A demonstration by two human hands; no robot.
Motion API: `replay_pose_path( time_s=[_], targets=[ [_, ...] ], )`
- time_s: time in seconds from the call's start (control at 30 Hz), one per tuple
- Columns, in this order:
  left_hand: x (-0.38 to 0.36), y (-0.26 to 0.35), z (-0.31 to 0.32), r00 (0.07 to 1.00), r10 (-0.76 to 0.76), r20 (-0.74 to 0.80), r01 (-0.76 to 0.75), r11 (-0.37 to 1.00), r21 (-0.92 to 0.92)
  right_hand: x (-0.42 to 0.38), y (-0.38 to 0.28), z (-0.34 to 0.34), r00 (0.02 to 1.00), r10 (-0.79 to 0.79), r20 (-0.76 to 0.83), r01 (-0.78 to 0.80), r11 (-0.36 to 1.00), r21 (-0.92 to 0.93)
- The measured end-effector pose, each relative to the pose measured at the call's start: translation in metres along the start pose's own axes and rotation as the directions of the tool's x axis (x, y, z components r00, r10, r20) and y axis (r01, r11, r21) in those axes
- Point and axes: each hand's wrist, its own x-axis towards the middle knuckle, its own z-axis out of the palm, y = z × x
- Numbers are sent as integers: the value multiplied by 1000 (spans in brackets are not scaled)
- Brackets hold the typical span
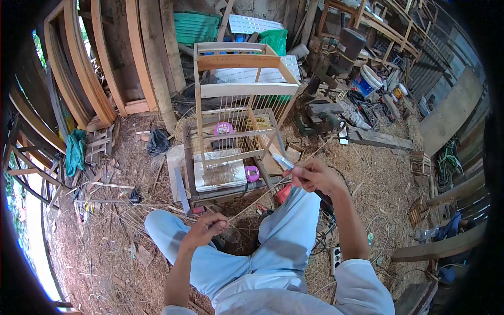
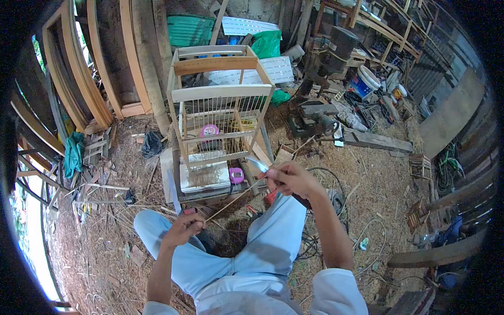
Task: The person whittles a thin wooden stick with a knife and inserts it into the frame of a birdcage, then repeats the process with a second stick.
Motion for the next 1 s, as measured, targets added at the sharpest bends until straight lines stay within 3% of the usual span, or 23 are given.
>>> replay_pose_path(
  time_s=[0.03,0.07,0.17,0.27,0.3,0.33,0.37,0.4,0.47,0.6,0.7,0.83,1.0],
  targets=[
    [-6,-4,-5,999,-28,-36,26,998,-62,0,3,-5,997,8,-75,-8,1000,0],
    [-9,-7,-8,996,-55,-70,46,991,-123,-8,-9,-10,956,-49,-290,34,998,-57],
    [-19,-11,-11,993,-75,-89,62,988,-141,-17,-17,-42,980,-88,-180,98,994,49],
    [2,-5,-4,996,-61,-68,52,991,-127,-13,-11,-21,968,-161,-191,197,962,186],
    [11,1,0,998,-30,-56,23,993,-120,-6,-2,-17,985,-154,-77,169,951,257],
    [18,9,7,998,-31,-52,25,993,-118,0,8,-7,990,-122,-68,132,977,169],
    [27,17,12,998,-25,-50,19,993,-115,4,20,12,987,-156,32,146,964,221],
    [35,25,18,998,-1,-55,-4,996,-88,7,34,29,991,-69,111,44,977,206],
    [47,37,28,997,21,-70,-24,999,-35,9,43,68,958,-66,278,28,990,138],
    [52,40,32,987,141,-73,-129,980,150,17,48,77,949,-95,299,23,971,236],
    [39,27,25,994,82,-78,-74,993,96,20,38,43,984,-40,172,2,978,211],
    [23,0,13,996,38,-75,-38,999,-1,12,21,13,984,-68,164,48,991,124],
    [-2,-13,-10,998,-47,-49,43,996,-80,1,8,-23,999,-41,27,38,994,102]
  ],
)
